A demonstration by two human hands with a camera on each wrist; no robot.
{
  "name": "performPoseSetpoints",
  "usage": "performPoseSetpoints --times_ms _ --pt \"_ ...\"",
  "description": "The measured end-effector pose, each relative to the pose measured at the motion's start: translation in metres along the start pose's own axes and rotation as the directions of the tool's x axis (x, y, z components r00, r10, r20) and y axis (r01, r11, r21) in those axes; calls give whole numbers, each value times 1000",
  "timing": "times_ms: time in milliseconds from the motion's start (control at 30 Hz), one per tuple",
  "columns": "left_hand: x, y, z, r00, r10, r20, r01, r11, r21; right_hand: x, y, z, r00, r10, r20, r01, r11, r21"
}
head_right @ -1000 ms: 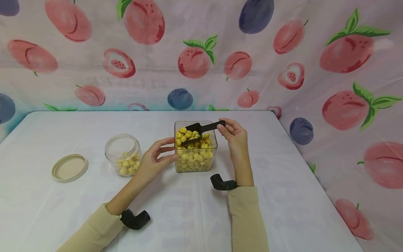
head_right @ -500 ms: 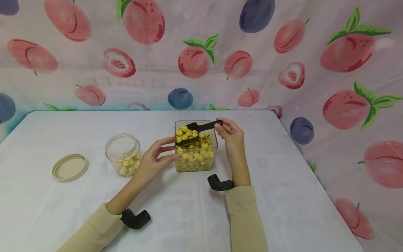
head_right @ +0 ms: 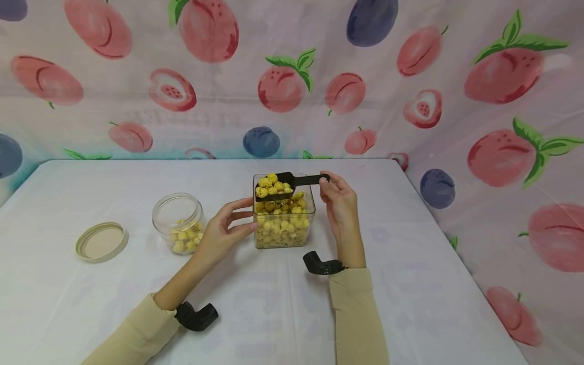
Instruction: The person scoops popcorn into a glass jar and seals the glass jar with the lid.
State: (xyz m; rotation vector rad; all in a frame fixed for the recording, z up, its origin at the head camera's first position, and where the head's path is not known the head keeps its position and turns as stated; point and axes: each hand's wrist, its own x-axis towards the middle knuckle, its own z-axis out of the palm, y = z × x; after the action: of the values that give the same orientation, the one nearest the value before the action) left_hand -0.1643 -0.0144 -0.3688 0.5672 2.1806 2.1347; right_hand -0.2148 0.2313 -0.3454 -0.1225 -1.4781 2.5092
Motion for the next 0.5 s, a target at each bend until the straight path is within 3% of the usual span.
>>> performPoseSetpoints --times_ms 500 --pt "0 1 0 1000 -18 -3 18 1000 5 -2 -7 -2 999 -22 27 18 990 137"
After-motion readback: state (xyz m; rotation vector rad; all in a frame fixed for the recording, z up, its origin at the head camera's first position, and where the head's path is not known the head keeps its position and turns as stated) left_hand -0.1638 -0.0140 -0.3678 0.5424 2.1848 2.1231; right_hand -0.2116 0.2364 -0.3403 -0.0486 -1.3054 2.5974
